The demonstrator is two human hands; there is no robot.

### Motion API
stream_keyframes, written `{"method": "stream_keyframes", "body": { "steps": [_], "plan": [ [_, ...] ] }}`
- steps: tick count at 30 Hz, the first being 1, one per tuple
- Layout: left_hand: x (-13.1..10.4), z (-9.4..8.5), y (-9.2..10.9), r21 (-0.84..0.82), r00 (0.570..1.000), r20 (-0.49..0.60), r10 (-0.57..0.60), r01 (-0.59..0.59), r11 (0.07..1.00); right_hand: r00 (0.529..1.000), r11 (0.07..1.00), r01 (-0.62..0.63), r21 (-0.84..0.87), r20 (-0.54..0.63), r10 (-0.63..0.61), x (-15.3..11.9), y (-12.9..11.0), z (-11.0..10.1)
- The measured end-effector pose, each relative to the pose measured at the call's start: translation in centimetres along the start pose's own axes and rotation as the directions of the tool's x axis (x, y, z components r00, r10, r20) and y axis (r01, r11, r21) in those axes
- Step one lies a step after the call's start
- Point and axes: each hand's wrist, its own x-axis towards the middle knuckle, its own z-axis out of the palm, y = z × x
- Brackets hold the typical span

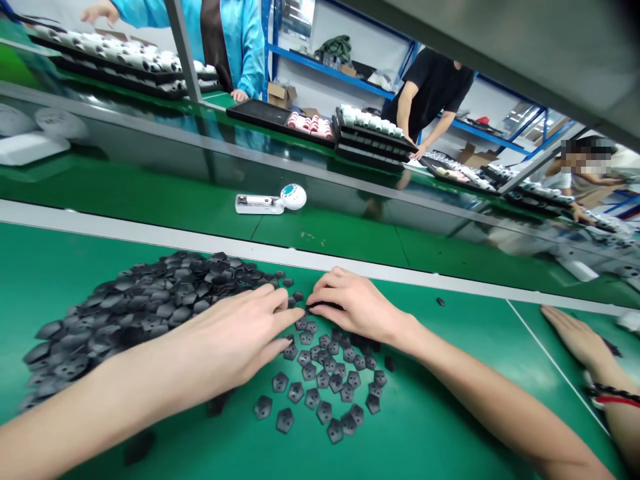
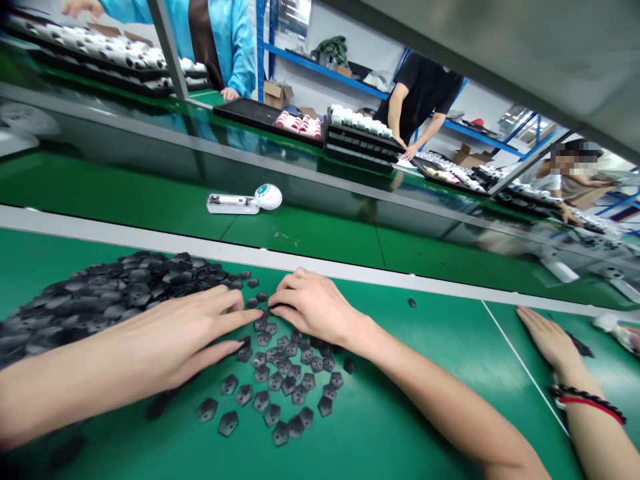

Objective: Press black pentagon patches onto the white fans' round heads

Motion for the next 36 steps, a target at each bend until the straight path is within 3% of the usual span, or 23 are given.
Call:
{"method": "stream_keyframes", "body": {
  "steps": [3,6,13,22,26,29,31,34,36],
  "plan": [
    [-0.6,1.6,1.0,0.130,0.998,0.011,0.061,-0.062,0.990,1.000,1.000,-0.006,0.013,-0.017,0.007,-0.3,0.1,-0.2],
    [-0.9,1.9,1.4,0.150,0.998,-0.012,0.065,-0.063,0.987,0.999,1.000,-0.014,0.027,-0.038,0.015,0.1,0.1,-0.2],
    [-1.5,1.0,1.1,0.111,0.999,0.010,0.052,-0.053,0.992,0.995,0.995,0.096,-0.014,0.022,-0.096,1.9,0.1,0.1],
    [-1.8,0.3,0.7,0.109,0.999,0.034,0.036,-0.039,0.993,0.966,0.914,0.254,-0.315,0.137,-0.221,2.6,-0.4,0.1],
    [-1.5,-0.7,0.7,0.050,0.995,0.087,0.041,-0.046,0.998,0.957,0.899,0.288,-0.330,0.122,-0.262,2.5,0.1,-0.7],
    [-1.4,-0.9,0.8,0.032,0.996,0.084,0.040,-0.042,0.999,0.989,0.926,0.141,-0.349,0.013,-0.146,1.9,1.4,-2.5],
    [-1.5,-0.6,0.9,0.038,0.997,0.072,0.034,-0.037,0.999,0.993,0.918,-0.085,-0.388,-0.113,0.045,1.5,2.6,-4.1],
    [-1.8,0.2,1.1,0.063,0.998,0.048,0.034,-0.037,0.997,0.904,0.836,-0.418,-0.355,-0.253,0.345,1.5,4.0,-6.2],
    [-1.7,0.5,1.2,0.088,0.999,0.035,0.038,-0.041,0.995,0.865,0.822,-0.495,-0.281,-0.247,0.437,2.0,4.6,-7.0]
  ]
}}
